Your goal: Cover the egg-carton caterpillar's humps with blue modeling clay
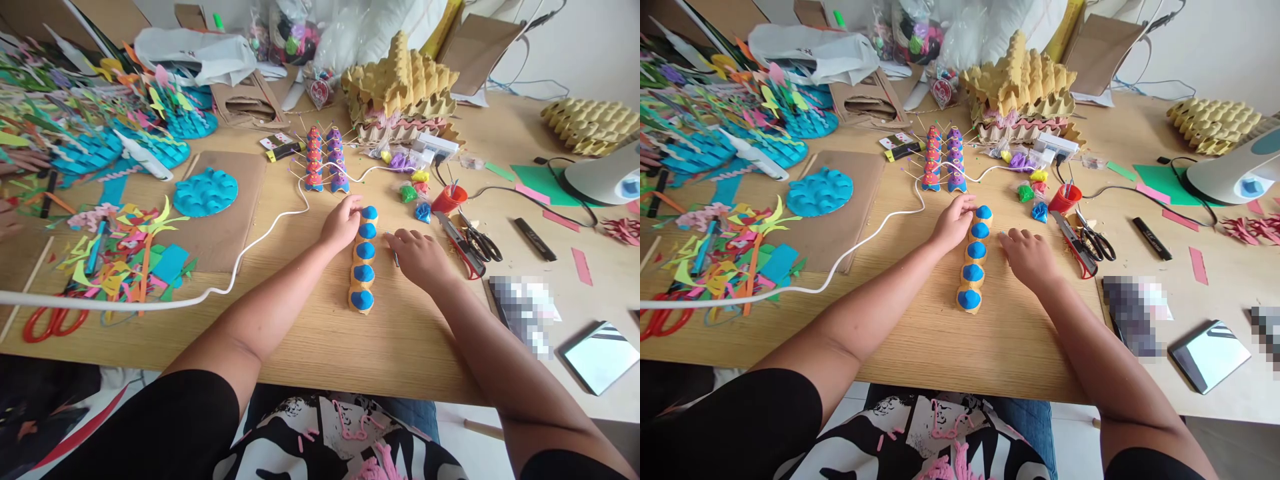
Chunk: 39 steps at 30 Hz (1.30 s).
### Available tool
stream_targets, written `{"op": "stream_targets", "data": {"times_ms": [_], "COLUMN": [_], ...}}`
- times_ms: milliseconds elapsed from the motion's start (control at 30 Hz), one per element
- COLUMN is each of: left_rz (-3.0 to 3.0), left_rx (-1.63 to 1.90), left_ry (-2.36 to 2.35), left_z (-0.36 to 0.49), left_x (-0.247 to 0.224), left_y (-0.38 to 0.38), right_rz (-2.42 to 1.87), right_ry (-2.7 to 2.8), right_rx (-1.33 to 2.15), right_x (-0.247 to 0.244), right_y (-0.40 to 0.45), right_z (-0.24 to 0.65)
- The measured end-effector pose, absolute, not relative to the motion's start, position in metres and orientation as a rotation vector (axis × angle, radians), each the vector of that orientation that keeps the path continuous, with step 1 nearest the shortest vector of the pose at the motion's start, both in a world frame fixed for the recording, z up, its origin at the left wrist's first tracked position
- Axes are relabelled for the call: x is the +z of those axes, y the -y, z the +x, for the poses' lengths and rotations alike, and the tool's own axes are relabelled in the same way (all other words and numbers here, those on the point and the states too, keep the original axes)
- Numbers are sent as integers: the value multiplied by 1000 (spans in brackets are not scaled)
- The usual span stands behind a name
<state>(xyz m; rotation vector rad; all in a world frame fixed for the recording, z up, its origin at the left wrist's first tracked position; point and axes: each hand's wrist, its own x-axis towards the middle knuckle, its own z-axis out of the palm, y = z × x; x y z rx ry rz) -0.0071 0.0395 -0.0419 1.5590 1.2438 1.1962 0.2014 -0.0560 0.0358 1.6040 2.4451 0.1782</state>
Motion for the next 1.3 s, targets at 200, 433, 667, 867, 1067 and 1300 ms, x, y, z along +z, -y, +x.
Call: {"op": "stream_targets", "data": {"times_ms": [200,433,667,867,1067,1300], "left_rz": [1548,1546,1547,1553,1544,1545], "left_rx": [1191,1169,1167,1181,1178,1175], "left_ry": [-1235,-1251,-1256,-1242,-1239,-1220], "left_z": [-7,-7,-6,-6,-7,-7], "left_x": [-42,-37,-34,-35,-36,-36], "left_y": [-39,-36,-35,-35,-35,-34], "right_rz": [1783,2021,2132,2178,2209,2167], "right_ry": [-2505,-2526,-2431,-2272,-2085,-2261], "right_rx": [215,220,241,227,252,371], "right_x": [43,48,55,53,37,25], "right_y": [42,-2,-60,-105,-127,-114], "right_z": [218,239,243,227,218,223]}}
